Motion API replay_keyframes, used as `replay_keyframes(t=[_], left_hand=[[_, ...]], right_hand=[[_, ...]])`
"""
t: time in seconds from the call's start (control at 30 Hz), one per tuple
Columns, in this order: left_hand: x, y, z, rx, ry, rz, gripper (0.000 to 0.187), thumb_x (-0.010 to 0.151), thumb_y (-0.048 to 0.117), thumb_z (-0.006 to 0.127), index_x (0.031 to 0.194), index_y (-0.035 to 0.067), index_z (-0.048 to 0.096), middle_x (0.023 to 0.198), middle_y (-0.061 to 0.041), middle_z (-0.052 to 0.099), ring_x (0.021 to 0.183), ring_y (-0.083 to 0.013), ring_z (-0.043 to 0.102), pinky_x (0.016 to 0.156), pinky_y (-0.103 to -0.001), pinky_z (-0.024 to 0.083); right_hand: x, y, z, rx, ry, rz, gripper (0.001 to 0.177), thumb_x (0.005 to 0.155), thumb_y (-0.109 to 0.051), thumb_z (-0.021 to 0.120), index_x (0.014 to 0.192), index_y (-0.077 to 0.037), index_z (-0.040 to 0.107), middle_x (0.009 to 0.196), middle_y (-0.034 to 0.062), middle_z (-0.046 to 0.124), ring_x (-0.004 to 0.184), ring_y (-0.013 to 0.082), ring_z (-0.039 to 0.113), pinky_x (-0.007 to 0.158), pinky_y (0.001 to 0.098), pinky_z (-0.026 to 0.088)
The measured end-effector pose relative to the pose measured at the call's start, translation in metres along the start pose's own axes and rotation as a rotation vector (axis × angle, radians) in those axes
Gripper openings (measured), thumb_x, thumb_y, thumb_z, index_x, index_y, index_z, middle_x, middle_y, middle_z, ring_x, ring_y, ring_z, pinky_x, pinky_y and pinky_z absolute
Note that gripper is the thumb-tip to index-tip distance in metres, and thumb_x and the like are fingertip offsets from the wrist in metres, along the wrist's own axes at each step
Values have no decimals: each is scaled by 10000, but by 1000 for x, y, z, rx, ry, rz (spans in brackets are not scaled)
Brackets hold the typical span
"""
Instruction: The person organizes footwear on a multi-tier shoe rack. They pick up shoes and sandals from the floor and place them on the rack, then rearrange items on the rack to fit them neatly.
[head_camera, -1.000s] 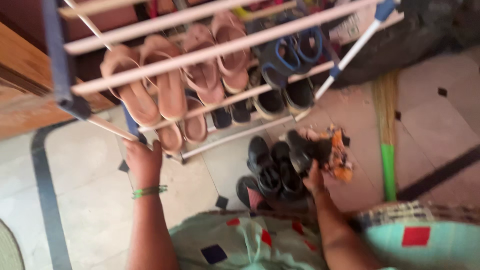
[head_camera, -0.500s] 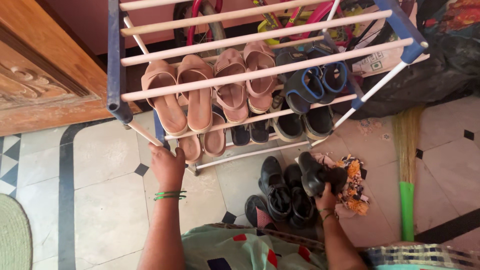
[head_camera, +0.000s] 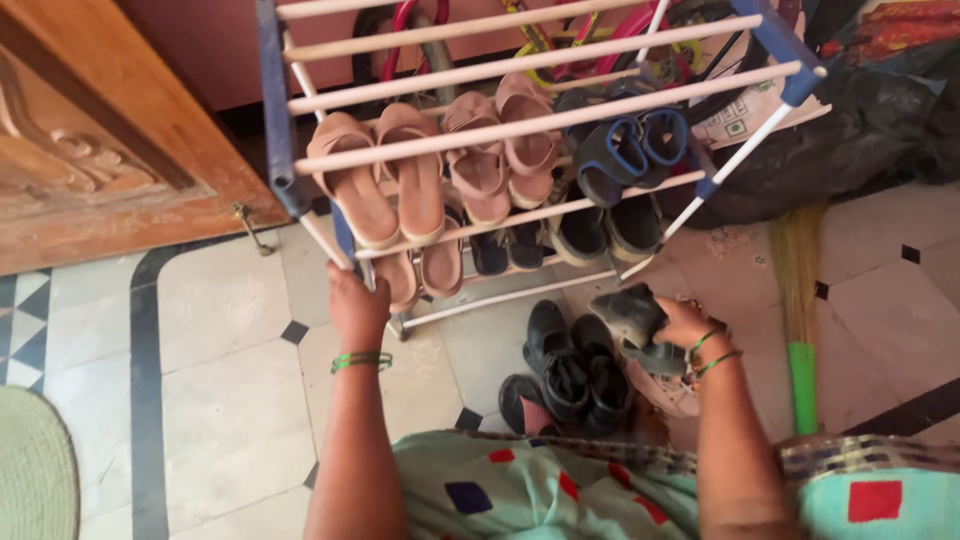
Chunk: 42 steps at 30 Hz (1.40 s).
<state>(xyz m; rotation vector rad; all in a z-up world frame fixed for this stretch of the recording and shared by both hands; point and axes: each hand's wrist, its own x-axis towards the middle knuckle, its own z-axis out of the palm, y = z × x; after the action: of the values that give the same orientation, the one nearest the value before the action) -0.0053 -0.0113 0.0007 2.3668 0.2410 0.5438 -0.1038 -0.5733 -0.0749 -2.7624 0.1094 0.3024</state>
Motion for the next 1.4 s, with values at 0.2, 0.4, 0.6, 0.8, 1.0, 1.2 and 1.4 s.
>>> replay_keyframes(t=[0.2, 0.4, 0.6, 0.8, 1.0, 1.2, 1.4], left_hand=[[-2, 0, -6, -79, -78, -18, 805, 784, 214, 745, 1440, -47, 358, 1213, -317, 628, 1060, -498, 636, 910, -530, 526], [-1, 11, -14, -26, -134, -100, 820, 778, 269, 738, 1433, -45, 358, 1263, -298, 611, 1077, -482, 638, 894, -530, 533], [-1, 21, -4, 84, -61, -156, 734, 787, 302, 725, 1360, -48, 427, 1195, -273, 657, 1042, -452, 675, 868, -520, 561], [1, 20, -9, 80, -71, -141, 734, 777, 285, 718, 1366, -37, 422, 1178, -272, 659, 1014, -454, 677, 853, -524, 558], [0, 20, -10, 48, -49, -130, 681, 795, 286, 704, 1337, -19, 427, 1160, -278, 662, 1009, -472, 670, 840, -541, 552], [7, 21, -20, 27, -128, -163, 617, 801, 256, 680, 1313, 3, 445, 1097, -275, 685, 1002, -484, 668, 856, -549, 546], [5, 22, -17, 9, -88, -139, 589, 812, 257, 681, 1290, -6, 459, 1083, -273, 686, 982, -483, 670, 841, -550, 544]], right_hand=[[-31, -87, -126, 22, -249, -144, 575, 697, -94, 807, 1255, -184, 699, 1072, 91, 797, 980, 234, 763, 886, 379, 576], [-106, -109, -273, -97, -11, -427, 600, 604, -26, 758, 1197, -103, 703, 1109, 94, 779, 984, 229, 764, 888, 366, 560], [-130, -98, -380, -243, 349, -430, 510, 619, -29, 759, 1122, -87, 695, 1082, 104, 747, 992, 262, 732, 902, 392, 547], [-51, -121, -418, -241, 733, -519, 393, 683, -22, 739, 1068, -83, 687, 1065, 106, 725, 1005, 298, 708, 920, 424, 542], [47, -167, -400, -285, 935, -682, 278, 747, -15, 718, 1014, -78, 678, 1047, 109, 702, 1018, 334, 684, 937, 456, 537], [82, -205, -329, -519, 1040, -404, 299, 687, -32, 737, 942, -182, 692, 1104, 35, 654, 1177, 315, 611, 838, 495, 406], [97, -201, -324, -658, 1096, -357, 373, 701, 7, 687, 982, -239, 690, 1120, -33, 613, 1165, 251, 575, 945, 485, 344]])
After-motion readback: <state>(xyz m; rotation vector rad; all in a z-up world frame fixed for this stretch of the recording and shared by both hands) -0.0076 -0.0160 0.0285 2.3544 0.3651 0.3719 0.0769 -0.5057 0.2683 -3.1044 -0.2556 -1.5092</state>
